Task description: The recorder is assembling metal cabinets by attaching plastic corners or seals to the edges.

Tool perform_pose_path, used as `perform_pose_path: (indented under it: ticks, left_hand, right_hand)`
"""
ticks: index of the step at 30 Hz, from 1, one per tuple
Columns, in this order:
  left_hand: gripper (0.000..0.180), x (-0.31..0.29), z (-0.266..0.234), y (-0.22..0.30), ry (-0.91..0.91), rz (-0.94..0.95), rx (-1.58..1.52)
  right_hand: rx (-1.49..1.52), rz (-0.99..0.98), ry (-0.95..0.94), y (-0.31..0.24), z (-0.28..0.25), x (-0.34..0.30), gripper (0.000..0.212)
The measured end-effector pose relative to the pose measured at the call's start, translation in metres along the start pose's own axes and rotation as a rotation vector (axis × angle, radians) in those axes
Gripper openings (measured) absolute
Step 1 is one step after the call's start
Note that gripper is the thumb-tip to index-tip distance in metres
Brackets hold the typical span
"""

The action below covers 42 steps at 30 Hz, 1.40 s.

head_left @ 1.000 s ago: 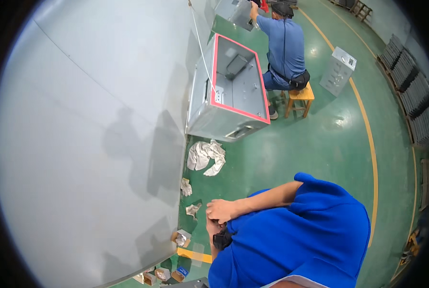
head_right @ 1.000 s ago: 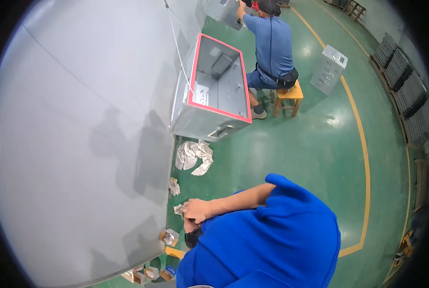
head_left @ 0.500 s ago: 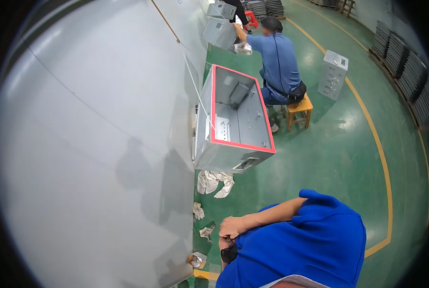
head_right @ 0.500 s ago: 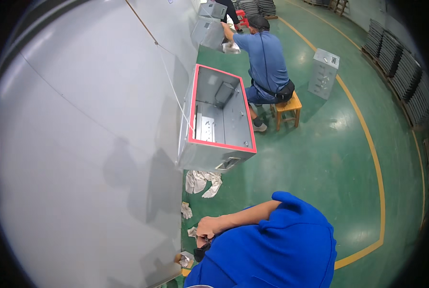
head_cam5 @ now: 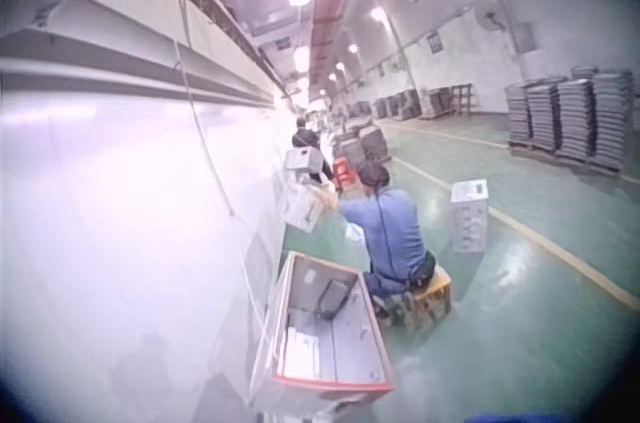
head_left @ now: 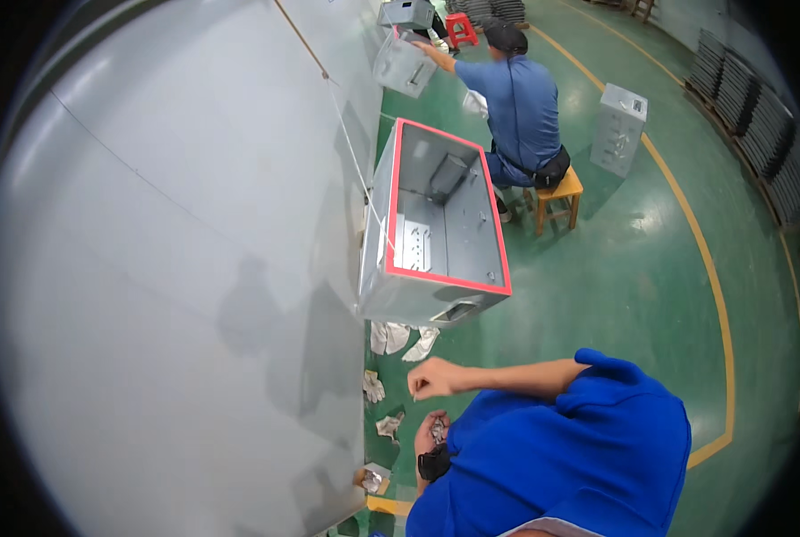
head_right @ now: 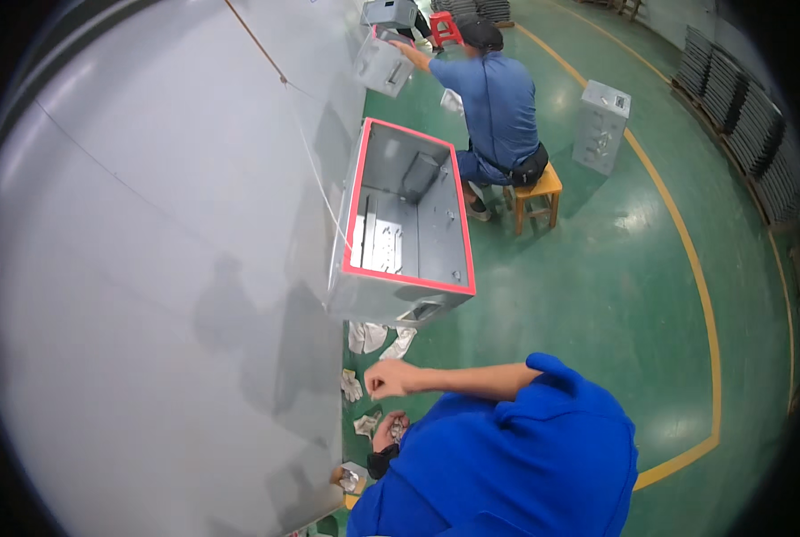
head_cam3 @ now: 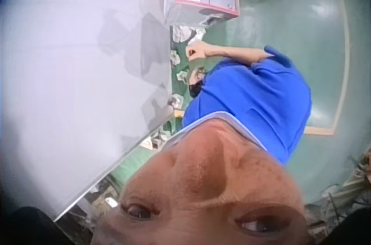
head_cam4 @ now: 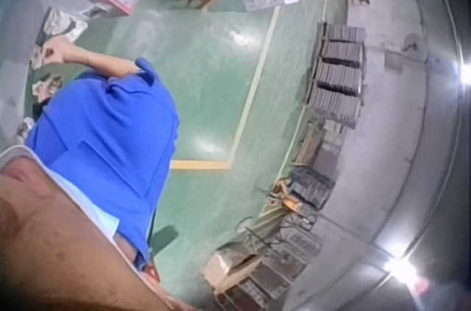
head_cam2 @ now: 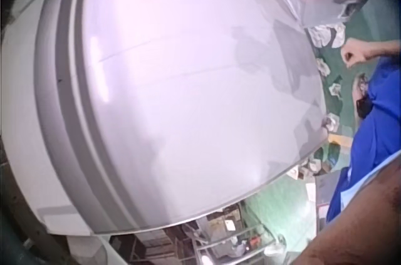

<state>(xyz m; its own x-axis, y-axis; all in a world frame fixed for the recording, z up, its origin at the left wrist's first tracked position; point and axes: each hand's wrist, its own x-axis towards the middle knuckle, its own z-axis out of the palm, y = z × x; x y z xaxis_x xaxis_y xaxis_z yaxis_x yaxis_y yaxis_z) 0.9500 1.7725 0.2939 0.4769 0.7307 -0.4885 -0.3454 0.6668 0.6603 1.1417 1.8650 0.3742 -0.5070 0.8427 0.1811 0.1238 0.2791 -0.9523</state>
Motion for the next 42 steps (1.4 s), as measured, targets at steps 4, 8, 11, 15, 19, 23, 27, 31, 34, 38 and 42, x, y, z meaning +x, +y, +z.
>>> perform_pose_path:
  ticks: [4,8,11,15,19,23,27,31,34,38,42]
  left_hand:
    - [0.027,-0.004,0.021,0.006,0.033,-0.02,-0.041]
    - [0.031,-0.009,0.023,0.003,0.07,0.046,0.068]
    - [0.034,-0.02,0.01,-0.011,0.098,0.077,0.185]
    - [0.036,-0.023,0.025,-0.007,0.208,0.092,0.119]
    - [0.037,-0.028,0.02,-0.007,0.192,0.074,0.075]
    - [0.038,-0.032,-0.001,-0.033,0.199,0.091,0.03]
    - [0.036,-0.041,-0.007,-0.043,0.21,0.116,0.004]
    - [0.034,-0.044,-0.012,-0.045,0.241,0.102,-0.004]
    - [0.034,-0.046,-0.019,-0.049,0.237,0.103,-0.028]
    - [0.032,-0.048,-0.034,-0.056,0.268,0.105,-0.087]
    - [0.026,-0.061,-0.069,-0.057,0.324,0.187,-0.267]
  right_hand:
    - [0.415,0.206,0.151,0.02,-0.016,0.004,0.013]
    - [0.912,0.321,0.354,0.024,-0.025,0.024,0.017]
    - [1.103,0.311,0.474,0.027,-0.032,0.029,0.017]
    - [1.258,0.225,0.53,0.035,-0.052,0.048,0.013]
    - [1.358,0.175,0.592,0.037,-0.062,0.066,0.01]
    - [1.461,0.149,0.694,0.052,-0.061,0.083,0.01]
    - [1.559,0.178,0.811,0.056,-0.068,0.114,0.007]
    - [1.538,0.253,0.913,0.055,-0.063,0.138,0.008]
    - [1.634,0.264,1.003,0.071,-0.063,0.15,0.009]
    - [1.732,0.202,1.032,0.085,-0.07,0.155,0.011]
    - [1.75,0.219,1.071,0.086,-0.07,0.156,0.012]
